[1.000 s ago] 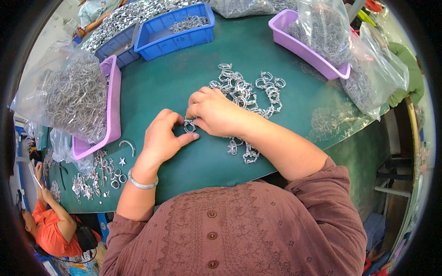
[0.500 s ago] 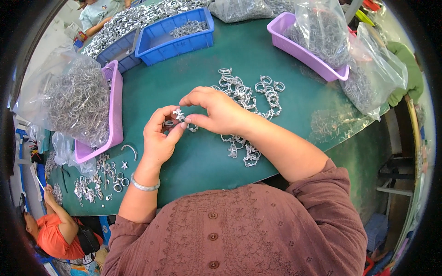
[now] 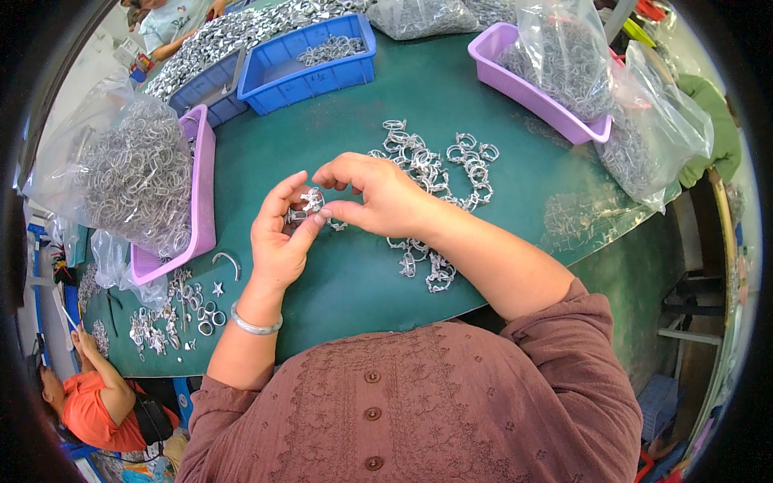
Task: The person assembles small metal jewelry pieces by picking up metal rings and attaching small metal components to them by hand.
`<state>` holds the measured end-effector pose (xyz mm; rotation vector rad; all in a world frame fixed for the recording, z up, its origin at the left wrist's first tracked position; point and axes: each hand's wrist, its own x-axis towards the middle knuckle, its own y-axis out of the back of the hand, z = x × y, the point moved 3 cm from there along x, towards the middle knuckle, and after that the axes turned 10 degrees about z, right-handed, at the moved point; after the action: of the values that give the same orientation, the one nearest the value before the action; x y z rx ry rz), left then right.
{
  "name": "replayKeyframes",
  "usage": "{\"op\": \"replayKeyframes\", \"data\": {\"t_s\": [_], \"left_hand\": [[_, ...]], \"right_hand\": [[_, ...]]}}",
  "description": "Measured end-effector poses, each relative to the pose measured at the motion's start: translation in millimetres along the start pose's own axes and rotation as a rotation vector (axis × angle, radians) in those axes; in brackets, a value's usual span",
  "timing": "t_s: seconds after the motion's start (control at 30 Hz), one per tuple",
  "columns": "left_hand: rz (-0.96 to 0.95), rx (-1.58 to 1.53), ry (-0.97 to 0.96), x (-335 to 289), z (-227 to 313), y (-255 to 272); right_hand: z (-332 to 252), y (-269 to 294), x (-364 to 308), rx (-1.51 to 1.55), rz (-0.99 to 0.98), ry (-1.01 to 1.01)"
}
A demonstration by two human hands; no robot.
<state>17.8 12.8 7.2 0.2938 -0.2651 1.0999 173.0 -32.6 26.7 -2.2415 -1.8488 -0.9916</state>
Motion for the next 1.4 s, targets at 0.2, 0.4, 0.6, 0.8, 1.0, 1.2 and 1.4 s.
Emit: {"op": "replayKeyframes", "data": {"t_s": [0.2,0.4,0.6,0.8,1.0,1.2,1.4], "left_hand": [[-0.016,-0.045,0.054,0.8,1.3,-0.5],[-0.039,-0.108,0.099,0.4,-1.0,-0.6],[-0.07,-0.14,0.069,-1.9,-0.3,0.5],[-0.078,-0.119,0.04,-1.6,0.7,1.7],[-0.09,-0.157,0.02,0.4,-3.0,4.1],[-0.098,-0.192,0.025,0.9,-6.8,3.8],[-0.092,-0.239,0.055,1.0,-8.4,2.7]], "right_hand": [[1.0,-0.3,0.4,-0.015,-0.007,0.102],[1.6,0.5,-0.4,-0.008,-0.006,0.063],[-0.8,1.4,-0.4,-0.004,0.0,0.034],[2.9,2.3,-0.2,0.132,-0.01,-0.058],[6.8,1.4,-1.4,0.345,-0.015,-0.266],[7.7,2.4,-0.4,0.298,-0.007,-0.223],[3.0,4.5,1.4,0.149,0.012,-0.065]]}}
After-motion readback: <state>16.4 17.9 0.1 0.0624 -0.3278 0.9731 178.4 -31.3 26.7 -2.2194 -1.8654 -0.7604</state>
